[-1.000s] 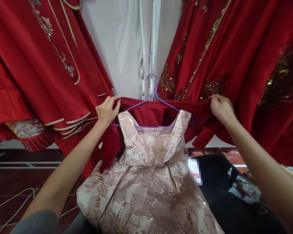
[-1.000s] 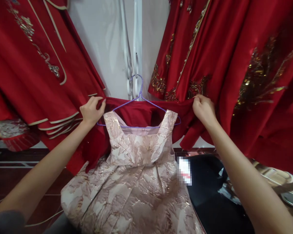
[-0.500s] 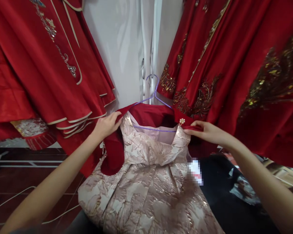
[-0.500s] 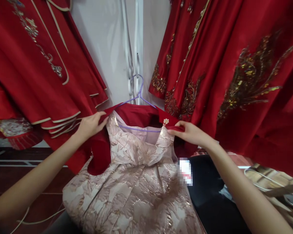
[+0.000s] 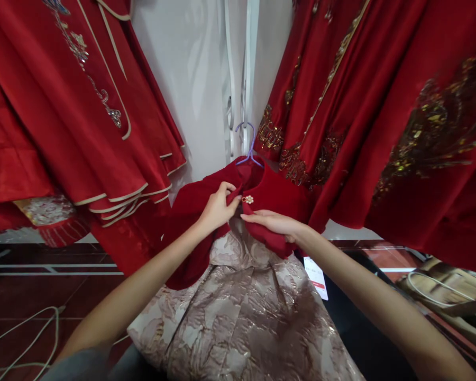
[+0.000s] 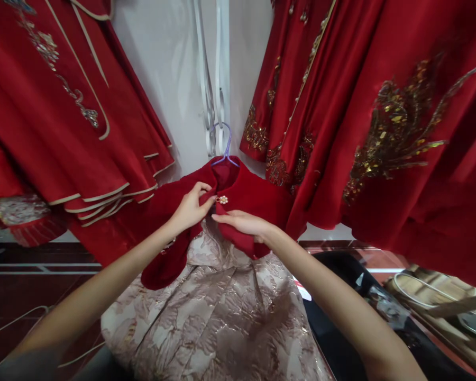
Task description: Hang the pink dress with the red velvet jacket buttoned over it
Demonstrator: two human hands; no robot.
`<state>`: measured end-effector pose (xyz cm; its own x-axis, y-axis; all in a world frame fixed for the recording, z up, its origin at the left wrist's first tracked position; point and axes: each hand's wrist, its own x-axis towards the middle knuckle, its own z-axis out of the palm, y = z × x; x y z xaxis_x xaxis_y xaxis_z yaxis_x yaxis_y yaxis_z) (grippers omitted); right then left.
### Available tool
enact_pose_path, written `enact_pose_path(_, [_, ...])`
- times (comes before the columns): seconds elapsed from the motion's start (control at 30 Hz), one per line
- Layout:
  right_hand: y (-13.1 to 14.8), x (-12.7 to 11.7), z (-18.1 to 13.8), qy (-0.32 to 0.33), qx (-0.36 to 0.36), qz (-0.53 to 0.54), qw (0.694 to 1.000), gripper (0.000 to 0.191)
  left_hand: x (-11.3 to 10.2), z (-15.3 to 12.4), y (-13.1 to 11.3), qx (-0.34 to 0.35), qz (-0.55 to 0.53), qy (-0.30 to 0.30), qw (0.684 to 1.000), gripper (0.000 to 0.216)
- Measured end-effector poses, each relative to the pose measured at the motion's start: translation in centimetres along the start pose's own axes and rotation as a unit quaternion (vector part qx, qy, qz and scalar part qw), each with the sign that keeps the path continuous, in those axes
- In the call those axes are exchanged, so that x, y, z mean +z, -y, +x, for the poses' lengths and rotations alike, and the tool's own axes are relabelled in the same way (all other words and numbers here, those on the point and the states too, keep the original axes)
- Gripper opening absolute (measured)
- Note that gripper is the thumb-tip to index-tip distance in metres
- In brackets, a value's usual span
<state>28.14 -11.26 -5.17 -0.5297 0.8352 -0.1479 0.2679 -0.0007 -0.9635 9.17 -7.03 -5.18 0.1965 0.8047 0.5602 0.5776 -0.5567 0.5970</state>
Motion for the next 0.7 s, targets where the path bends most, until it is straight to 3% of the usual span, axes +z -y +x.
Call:
enact_pose_path(0.07, [0.0, 1.3, 0.1, 0.043, -0.062, -0.048, 0.996, 0.042, 0.7, -0.7, -0.3, 0.0, -0.005, 0.021, 1.0, 0.034])
enact_pose_path(0.17, [-1.6, 2.0, 0.0, -0.052, -0.118, -0.251, 0.959, 0.04, 0.8, -1.7, 0.7, 0.006, 0.027, 0.039, 0.999, 0.048])
enact_pose_path(0.23, [-3.3, 1.7, -0.1, -0.144, -0.07, -0.38, 0.911, 0.038, 0.4, -2.2, 1.7, 0.022, 0.066, 0.043, 0.997, 0.051])
enact_pose_path(0.3, [-4.8, 0.8, -0.2, -0.177, -0.005, -0.439, 0.881, 0.036, -0.2, -2.3, 2.5, 0.035, 0.1, 0.037, 0.994, 0.052])
enact_pose_path(0.4, [-6.0, -0.9, -0.9, -0.151, 0.052, -0.448, 0.88, 0.026, -1.4, -1.8, 3.2, 0.031, 0.117, 0.011, 0.993, 0.044])
enact_pose_path(0.5, [-6.0, -2.5, -1.6, -0.125, 0.051, -0.389, 0.911, 0.016, -2.5, -0.9, 3.7, 0.008, 0.09, -0.051, 0.995, 0.029])
enact_pose_path(0.57, [-5.8, -3.1, -1.7, -0.174, -0.016, -0.324, 0.93, 0.023, -2.8, -0.4, 3.9, -0.014, 0.02, -0.077, 0.997, 0.024])
enact_pose_path(0.63, [-5.6, -3.6, -1.2, -0.251, -0.118, -0.269, 0.922, 0.036, -2.9, 0.0, 3.7, -0.035, -0.082, -0.077, 0.993, 0.022])
enact_pose_path(0.7, [-5.4, -3.9, -0.1, -0.285, -0.196, -0.215, 0.913, 0.043, -3.0, 0.4, 3.0, -0.05, -0.164, -0.095, 0.981, 0.021])
